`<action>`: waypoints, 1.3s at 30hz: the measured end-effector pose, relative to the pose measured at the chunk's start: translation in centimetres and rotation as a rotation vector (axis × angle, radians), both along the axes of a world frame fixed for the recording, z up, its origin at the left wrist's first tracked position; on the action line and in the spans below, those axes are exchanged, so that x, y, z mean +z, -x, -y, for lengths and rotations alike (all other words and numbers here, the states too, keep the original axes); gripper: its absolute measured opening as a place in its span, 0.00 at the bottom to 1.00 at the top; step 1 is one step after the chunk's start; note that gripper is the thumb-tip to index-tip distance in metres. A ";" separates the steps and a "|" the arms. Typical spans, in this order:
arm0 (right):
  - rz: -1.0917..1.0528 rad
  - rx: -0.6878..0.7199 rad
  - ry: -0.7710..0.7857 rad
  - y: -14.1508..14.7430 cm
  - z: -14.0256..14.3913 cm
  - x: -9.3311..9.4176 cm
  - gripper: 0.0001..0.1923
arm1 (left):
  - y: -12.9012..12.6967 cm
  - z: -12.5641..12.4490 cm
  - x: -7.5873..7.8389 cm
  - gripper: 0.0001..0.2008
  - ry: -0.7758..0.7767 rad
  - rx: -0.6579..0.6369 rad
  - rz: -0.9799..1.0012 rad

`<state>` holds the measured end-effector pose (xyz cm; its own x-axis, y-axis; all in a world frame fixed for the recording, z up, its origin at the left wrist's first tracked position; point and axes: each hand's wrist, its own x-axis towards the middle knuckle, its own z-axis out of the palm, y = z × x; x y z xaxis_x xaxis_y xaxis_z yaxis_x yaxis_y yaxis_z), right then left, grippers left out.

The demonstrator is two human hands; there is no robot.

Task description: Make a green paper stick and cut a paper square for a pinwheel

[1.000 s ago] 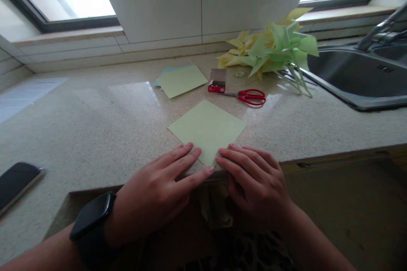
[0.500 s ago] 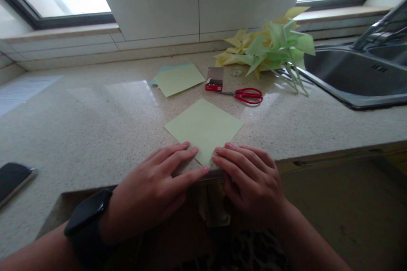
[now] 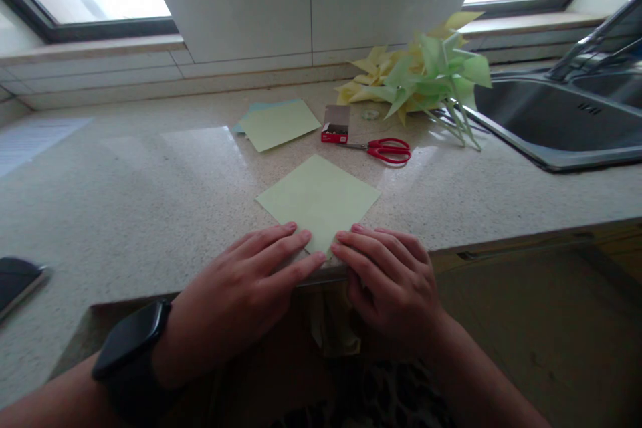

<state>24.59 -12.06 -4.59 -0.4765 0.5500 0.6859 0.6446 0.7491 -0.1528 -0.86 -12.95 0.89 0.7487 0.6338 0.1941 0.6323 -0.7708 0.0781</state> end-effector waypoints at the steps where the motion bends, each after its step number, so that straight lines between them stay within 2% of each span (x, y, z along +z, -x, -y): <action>1: 0.001 0.000 0.000 0.0 0.0 0.0 0.19 | 0.0 0.0 0.0 0.25 -0.005 -0.002 -0.005; 14: 0.018 0.001 -0.010 -0.3 0.1 -0.3 0.22 | 0.3 -0.1 0.3 0.28 0.040 0.015 0.013; 22: 0.091 -0.020 0.043 -0.2 0.4 0.2 0.24 | 0.1 -0.2 0.1 0.23 0.056 0.048 0.086; 28: 0.109 -0.022 0.035 -0.2 0.4 0.2 0.23 | 0.3 -0.3 0.2 0.22 0.070 0.045 0.093; 34: 0.094 -0.034 -0.039 0.3 0.2 0.4 0.20 | 0.2 -0.2 0.3 0.22 0.077 0.037 0.098; 39: 0.111 -0.028 -0.020 0.2 0.2 0.5 0.20 | 0.3 0.1 0.2 0.24 0.048 0.034 0.040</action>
<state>24.36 -12.28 -4.06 -0.5348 0.5507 0.6409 0.6777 0.7325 -0.0640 -1.17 -13.01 1.13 0.7188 0.6681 0.1921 0.6538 -0.7436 0.1398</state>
